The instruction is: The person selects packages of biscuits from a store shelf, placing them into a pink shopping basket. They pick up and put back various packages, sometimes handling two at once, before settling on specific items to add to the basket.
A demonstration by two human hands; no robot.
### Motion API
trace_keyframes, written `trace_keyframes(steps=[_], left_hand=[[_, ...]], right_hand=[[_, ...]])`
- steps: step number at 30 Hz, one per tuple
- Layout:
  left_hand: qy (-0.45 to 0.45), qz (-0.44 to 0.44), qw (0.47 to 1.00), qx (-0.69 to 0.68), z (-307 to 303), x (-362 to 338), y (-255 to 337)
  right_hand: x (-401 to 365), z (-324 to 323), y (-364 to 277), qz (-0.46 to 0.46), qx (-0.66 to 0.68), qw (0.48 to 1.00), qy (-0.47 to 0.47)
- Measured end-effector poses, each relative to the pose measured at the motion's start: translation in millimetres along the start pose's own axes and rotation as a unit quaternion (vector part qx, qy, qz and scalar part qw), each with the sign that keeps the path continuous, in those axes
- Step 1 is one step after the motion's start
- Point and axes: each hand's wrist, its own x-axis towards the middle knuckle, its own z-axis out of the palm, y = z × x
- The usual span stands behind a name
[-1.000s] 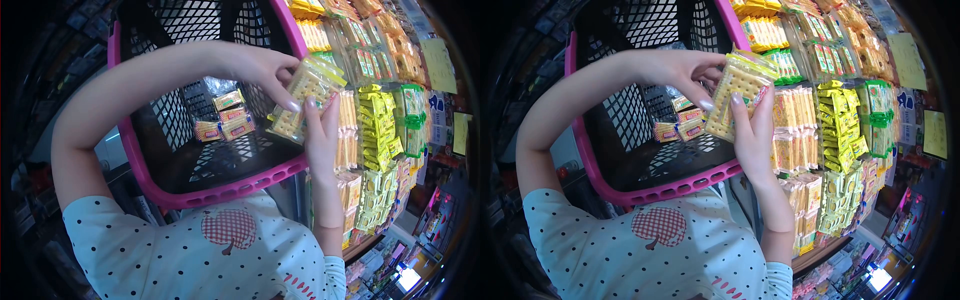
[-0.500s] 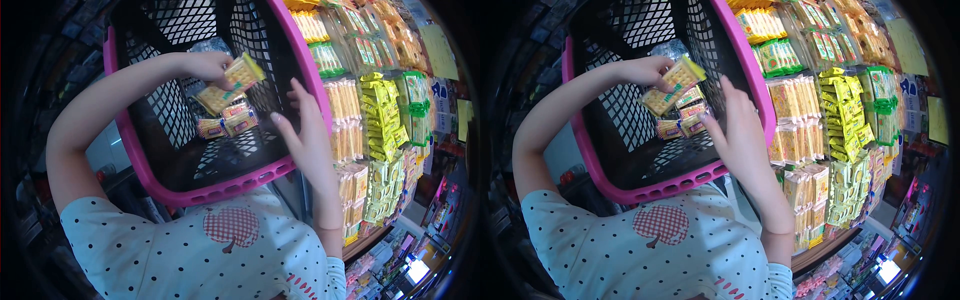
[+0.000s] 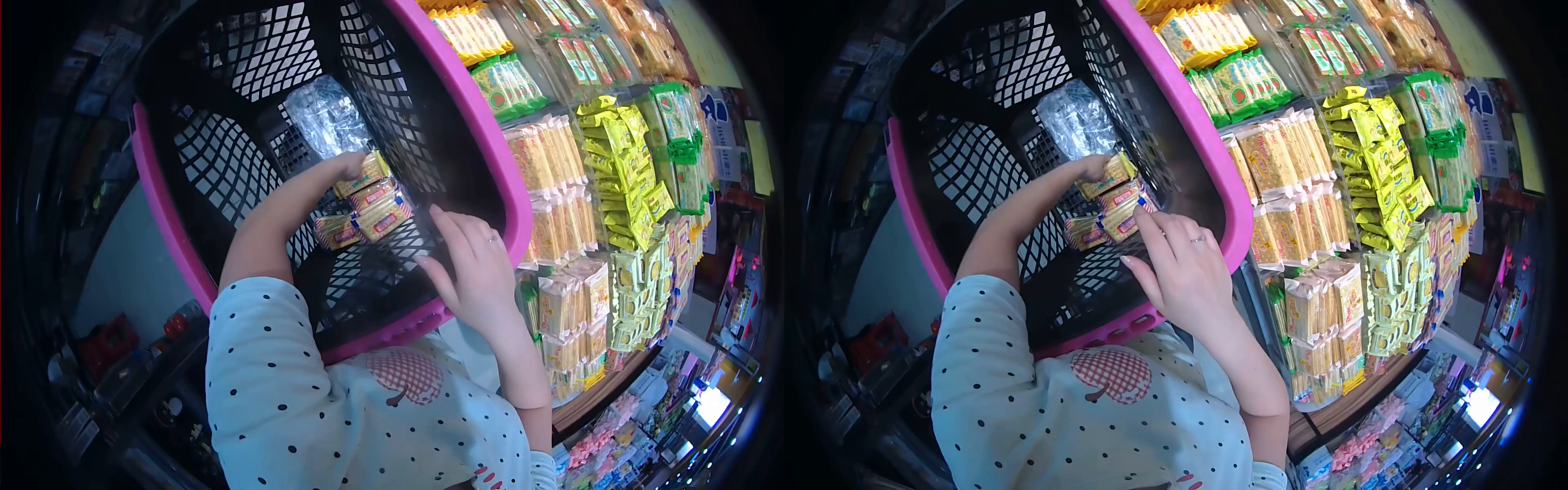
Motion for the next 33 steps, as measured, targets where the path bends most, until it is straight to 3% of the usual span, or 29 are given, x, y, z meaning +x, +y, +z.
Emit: trace_keyframes(steps=[1,3,8,10,15,17,20,27,29,31,33], left_hand=[[-0.003,0.002,1.0,0.002,5.9,-5.6,-0.9],[0.074,-0.018,0.997,-0.012,16.4,-9.7,-7.1],[0.047,-0.048,0.998,0.02,10.5,-17.6,-0.4],[0.084,-0.109,0.99,-0.019,15.2,-15.8,0.6],[0.073,-0.089,0.99,0.076,20.1,-15.8,6.2],[0.063,-0.065,0.996,0.0,22.5,-15.6,5.0],[0.094,-0.047,0.994,-0.005,24.2,-16.3,4.3],[0.046,-0.042,0.997,-0.036,19.7,-11.0,5.2],[0.067,-0.058,0.995,0.036,20.3,-12.4,11.1],[0.063,-0.064,0.994,0.07,12.0,-13.9,21.4],[0.015,-0.112,0.99,0.083,0.6,-10.2,23.9]], right_hand=[[-0.5,0.0,1.3,0.006,-0.002,1.0,0.007],[-1.9,0.5,3.5,0.013,-0.004,1.0,0.015],[-2.6,2.2,2.8,0.02,-0.005,0.999,0.032],[-2.4,2.0,2.6,0.019,-0.004,0.999,0.033],[-4.3,2.6,3.8,0.013,0.006,0.999,0.043],[-4.6,3.5,4.4,0.004,0.011,0.999,0.052],[-5.7,3.8,6.1,0.001,0.004,0.998,0.059],[-8.1,5.4,10.4,0.002,0.034,0.995,0.099],[-8.1,-0.2,8.5,0.015,0.023,0.998,0.048],[-11.3,1.5,9.3,0.011,0.016,0.997,0.076],[-14.7,1.9,11.3,-0.052,0.08,0.987,0.126]])
